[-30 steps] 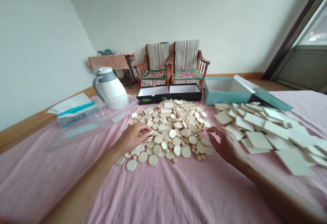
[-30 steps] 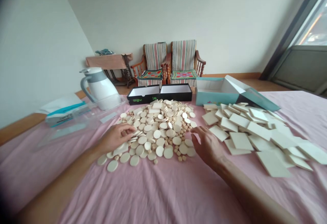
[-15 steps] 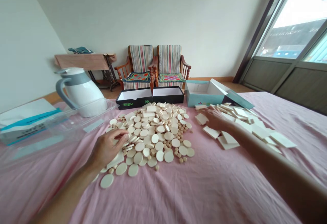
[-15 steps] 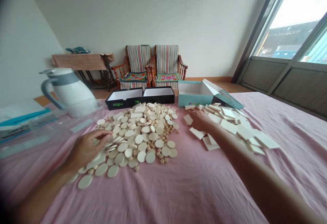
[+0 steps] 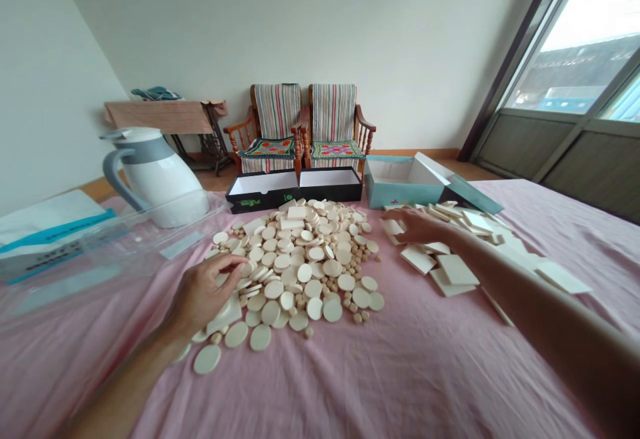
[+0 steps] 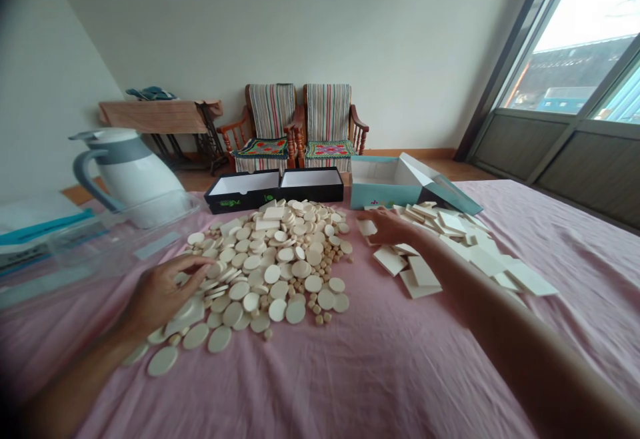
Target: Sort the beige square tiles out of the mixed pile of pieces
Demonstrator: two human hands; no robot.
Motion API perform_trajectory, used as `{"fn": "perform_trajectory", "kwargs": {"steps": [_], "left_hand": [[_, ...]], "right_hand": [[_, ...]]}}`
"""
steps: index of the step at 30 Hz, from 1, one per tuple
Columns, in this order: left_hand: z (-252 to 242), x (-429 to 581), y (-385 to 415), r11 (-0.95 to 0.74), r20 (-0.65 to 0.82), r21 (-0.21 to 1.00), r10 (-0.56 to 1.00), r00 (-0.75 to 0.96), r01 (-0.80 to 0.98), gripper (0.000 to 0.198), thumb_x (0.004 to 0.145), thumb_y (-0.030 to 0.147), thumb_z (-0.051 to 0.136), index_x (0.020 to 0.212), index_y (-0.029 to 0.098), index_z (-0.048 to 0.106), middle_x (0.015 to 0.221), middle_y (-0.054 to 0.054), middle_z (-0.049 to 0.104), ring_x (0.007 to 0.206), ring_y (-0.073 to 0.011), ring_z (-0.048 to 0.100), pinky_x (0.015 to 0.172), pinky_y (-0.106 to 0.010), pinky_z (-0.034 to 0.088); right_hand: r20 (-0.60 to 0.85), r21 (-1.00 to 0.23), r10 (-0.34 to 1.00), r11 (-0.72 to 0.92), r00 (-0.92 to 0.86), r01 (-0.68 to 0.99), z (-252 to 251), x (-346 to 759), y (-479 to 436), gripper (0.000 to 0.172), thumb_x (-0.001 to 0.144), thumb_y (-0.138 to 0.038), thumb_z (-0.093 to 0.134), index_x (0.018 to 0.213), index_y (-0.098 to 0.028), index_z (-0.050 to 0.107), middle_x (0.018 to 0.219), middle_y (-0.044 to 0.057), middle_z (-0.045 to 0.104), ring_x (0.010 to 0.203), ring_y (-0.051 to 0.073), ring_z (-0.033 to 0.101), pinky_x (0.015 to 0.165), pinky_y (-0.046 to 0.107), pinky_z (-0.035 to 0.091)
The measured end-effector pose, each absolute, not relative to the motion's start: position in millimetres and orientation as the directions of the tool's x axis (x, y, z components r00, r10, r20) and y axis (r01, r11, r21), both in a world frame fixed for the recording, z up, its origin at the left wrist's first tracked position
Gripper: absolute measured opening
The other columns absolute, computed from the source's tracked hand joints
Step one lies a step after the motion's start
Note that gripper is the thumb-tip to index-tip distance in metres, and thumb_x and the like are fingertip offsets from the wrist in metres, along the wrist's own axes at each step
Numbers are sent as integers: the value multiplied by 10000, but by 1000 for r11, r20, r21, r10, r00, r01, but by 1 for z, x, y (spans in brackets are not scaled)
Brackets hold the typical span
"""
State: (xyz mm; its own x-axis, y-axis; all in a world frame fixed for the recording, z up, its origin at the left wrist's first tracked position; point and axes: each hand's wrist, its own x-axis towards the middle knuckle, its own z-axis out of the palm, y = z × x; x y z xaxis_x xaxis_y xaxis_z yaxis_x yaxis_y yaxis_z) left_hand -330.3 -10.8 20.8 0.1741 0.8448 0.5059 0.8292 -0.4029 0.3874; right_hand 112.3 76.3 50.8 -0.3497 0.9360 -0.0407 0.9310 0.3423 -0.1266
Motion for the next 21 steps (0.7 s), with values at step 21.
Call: {"fn": "perform_trajectory", "kwargs": {"steps": [21], "left_hand": [[20, -330, -13, -406, 507, 400, 845, 171, 822, 206, 837, 357, 533, 873, 221, 684, 878, -3, 723, 796, -162, 672, 710, -230, 508]], "right_hand": [[-55, 19, 956, 290, -289, 957, 33, 112, 64, 592, 724, -261, 601, 1307, -183, 526, 1403, 160, 475, 1319, 348, 368, 1075, 590, 185]]}}
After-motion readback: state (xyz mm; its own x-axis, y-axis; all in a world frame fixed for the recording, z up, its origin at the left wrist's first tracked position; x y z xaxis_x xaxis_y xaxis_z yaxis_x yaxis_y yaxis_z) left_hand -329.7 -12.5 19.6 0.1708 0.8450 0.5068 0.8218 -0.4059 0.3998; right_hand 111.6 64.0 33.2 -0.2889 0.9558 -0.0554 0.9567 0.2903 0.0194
